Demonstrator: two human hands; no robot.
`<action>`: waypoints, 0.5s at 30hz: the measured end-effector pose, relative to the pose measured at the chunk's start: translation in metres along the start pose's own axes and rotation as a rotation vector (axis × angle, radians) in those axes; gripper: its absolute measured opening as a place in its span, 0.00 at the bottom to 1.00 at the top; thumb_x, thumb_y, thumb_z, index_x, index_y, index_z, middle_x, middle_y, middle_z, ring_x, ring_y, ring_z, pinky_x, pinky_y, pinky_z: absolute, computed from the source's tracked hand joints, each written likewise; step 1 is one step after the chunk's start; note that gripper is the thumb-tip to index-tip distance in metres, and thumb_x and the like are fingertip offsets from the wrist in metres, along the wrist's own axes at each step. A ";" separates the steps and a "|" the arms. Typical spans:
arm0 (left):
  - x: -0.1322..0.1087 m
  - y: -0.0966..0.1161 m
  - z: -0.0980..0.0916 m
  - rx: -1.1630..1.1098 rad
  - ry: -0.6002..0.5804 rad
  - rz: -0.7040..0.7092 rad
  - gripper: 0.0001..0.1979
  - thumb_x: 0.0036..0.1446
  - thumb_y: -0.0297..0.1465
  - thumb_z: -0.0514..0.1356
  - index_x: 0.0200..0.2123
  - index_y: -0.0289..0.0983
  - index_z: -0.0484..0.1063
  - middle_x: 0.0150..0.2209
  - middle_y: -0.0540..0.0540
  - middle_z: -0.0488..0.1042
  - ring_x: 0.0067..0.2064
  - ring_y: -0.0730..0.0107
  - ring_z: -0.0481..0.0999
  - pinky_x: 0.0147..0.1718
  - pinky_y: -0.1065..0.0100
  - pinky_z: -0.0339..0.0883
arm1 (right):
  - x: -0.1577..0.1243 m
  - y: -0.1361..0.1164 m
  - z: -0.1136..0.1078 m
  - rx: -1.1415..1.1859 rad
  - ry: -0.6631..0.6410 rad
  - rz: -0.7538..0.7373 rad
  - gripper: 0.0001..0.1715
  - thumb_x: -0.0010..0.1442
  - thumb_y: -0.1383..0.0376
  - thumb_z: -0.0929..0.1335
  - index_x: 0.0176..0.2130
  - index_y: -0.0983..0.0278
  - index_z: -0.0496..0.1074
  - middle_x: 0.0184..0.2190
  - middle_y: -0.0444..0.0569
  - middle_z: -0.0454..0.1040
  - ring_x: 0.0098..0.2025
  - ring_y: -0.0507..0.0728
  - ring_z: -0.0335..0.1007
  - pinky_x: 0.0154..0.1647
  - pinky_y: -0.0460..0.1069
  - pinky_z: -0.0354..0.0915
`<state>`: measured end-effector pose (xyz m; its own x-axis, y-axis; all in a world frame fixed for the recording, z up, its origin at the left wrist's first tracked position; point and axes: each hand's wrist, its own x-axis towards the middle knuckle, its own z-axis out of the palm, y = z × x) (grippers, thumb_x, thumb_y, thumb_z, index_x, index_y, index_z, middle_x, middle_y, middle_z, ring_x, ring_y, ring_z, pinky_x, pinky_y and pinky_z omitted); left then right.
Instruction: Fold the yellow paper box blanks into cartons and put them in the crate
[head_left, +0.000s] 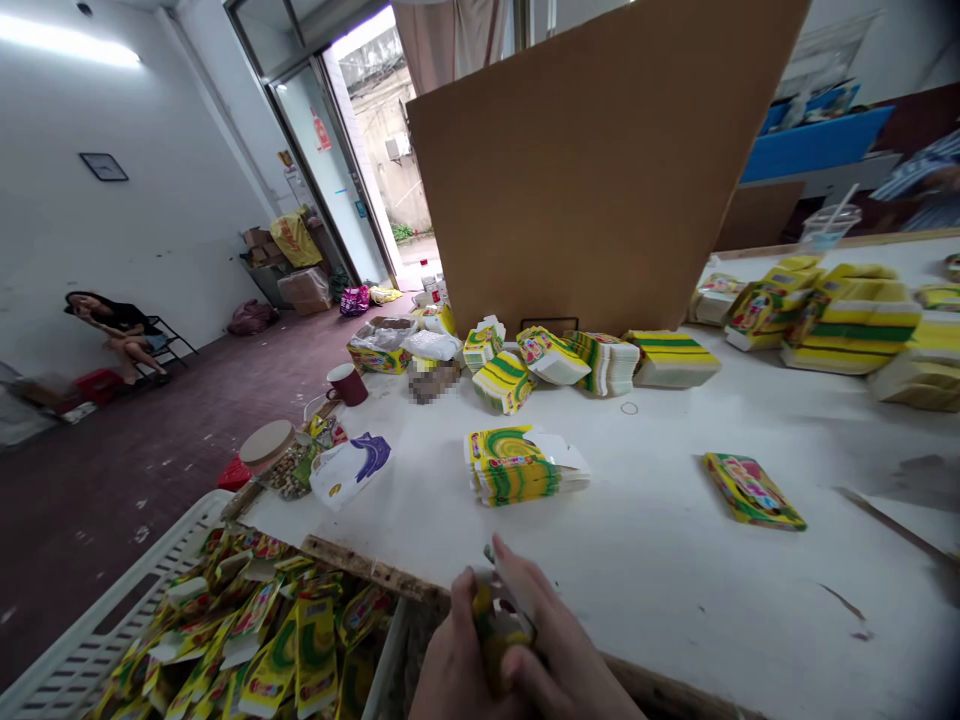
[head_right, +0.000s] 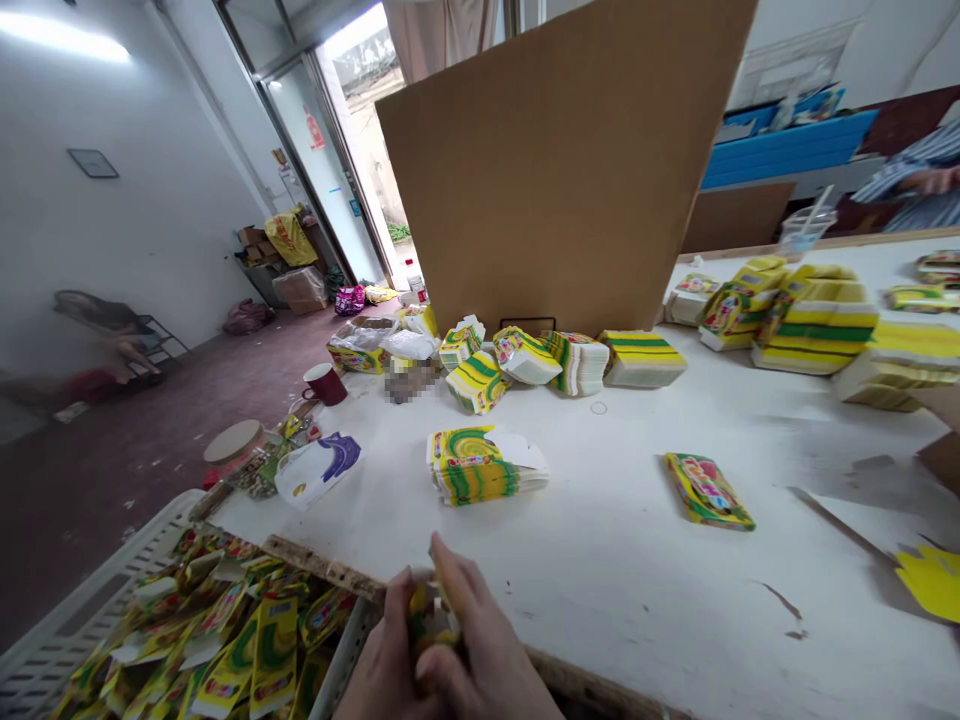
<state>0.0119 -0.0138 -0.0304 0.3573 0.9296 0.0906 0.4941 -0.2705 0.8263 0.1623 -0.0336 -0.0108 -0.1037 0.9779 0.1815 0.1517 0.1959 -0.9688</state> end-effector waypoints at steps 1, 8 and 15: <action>0.001 0.003 -0.001 -0.014 0.009 -0.010 0.34 0.47 0.39 0.59 0.57 0.35 0.55 0.48 0.34 0.75 0.48 0.49 0.76 0.46 0.58 0.69 | -0.002 -0.002 0.000 -0.071 -0.082 -0.045 0.38 0.63 0.54 0.63 0.67 0.61 0.52 0.66 0.59 0.55 0.66 0.63 0.52 0.65 0.58 0.52; 0.006 0.016 -0.017 0.027 0.037 -0.093 0.34 0.42 0.34 0.62 0.52 0.34 0.55 0.48 0.35 0.72 0.49 0.52 0.75 0.47 0.58 0.68 | -0.002 -0.021 -0.014 -0.313 -0.272 0.088 0.30 0.56 0.74 0.63 0.56 0.55 0.70 0.66 0.53 0.56 0.68 0.61 0.50 0.64 0.54 0.54; 0.010 0.026 -0.044 0.105 -0.221 -0.010 0.37 0.43 0.32 0.64 0.55 0.36 0.53 0.49 0.38 0.73 0.50 0.56 0.75 0.49 0.62 0.68 | 0.000 -0.031 -0.029 -0.278 -0.318 0.057 0.21 0.57 0.68 0.67 0.49 0.53 0.76 0.60 0.50 0.66 0.59 0.61 0.64 0.60 0.54 0.60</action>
<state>-0.0063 -0.0009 0.0166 0.5106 0.8583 -0.0508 0.5745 -0.2966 0.7629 0.1863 -0.0371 0.0238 -0.3793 0.9249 0.0259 0.4210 0.1974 -0.8853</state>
